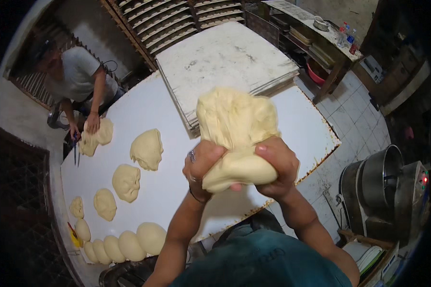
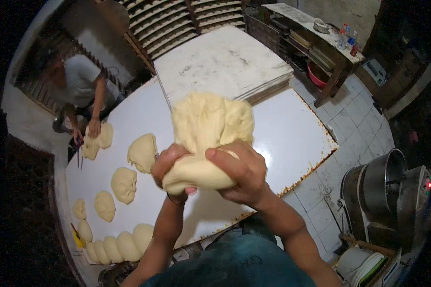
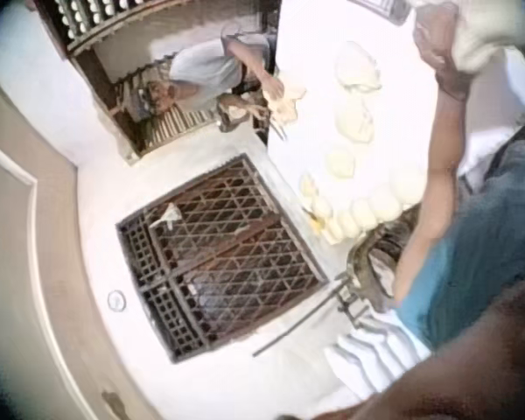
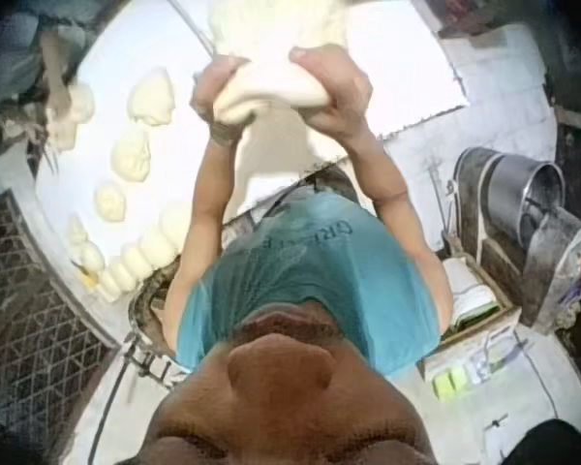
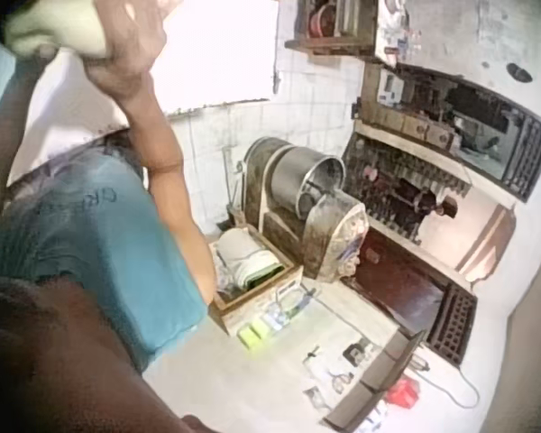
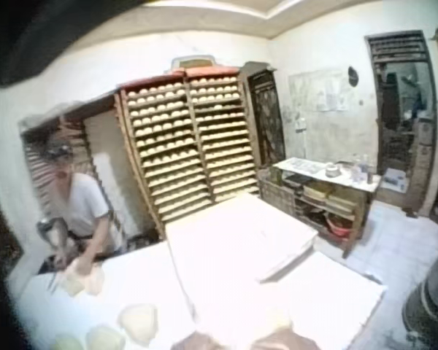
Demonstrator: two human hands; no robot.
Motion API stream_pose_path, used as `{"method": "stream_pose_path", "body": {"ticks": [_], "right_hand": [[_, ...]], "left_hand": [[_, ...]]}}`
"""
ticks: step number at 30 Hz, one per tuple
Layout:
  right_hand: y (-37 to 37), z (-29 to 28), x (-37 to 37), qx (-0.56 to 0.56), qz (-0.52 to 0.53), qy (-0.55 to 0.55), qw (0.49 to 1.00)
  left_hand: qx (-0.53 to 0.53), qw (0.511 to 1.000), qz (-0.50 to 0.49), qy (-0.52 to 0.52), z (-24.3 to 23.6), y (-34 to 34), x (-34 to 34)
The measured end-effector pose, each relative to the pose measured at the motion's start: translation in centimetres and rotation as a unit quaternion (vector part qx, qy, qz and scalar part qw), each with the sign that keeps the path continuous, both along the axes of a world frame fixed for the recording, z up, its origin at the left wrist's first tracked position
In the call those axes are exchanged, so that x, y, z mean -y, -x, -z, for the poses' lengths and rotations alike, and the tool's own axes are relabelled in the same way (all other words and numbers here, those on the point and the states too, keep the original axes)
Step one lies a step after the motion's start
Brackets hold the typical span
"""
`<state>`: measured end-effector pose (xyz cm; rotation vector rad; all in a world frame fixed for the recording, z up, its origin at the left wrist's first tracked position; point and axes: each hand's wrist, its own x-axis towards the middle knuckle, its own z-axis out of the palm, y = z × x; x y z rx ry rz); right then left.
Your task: The person rounds large pieces of dough into smooth balls by hand on a floured table, using a blue plastic scraper to move dough pieces.
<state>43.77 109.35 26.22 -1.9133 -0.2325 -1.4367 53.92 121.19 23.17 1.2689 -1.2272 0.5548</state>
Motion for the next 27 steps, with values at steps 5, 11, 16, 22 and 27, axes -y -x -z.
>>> {"method": "stream_pose_path", "body": {"ticks": [5,11,16,22,27], "right_hand": [[5.9,8.7,-0.2,-0.384,-0.045,-0.113,0.915],[15.9,17.2,-3.2,-0.677,-0.228,-0.015,0.7],[8.4,12.9,2.9,-0.67,-0.451,0.112,0.579],[3.0,20.2,10.0,-0.378,0.204,-0.088,0.899],[9.6,28.1,-0.1,-0.504,0.017,-0.269,0.82]], "left_hand": [[-0.209,0.94,-0.05,-0.264,9.1,6.3,-2.5],[-0.263,0.803,0.032,-0.534,17.5,15.7,-10.7],[-0.227,0.699,0.331,-0.591,12.8,4.8,-8.5],[-0.251,0.855,-0.217,-0.399,18.6,-7.3,0.4],[-0.078,0.79,0.126,-0.595,20.2,-5.7,7.9]]}}
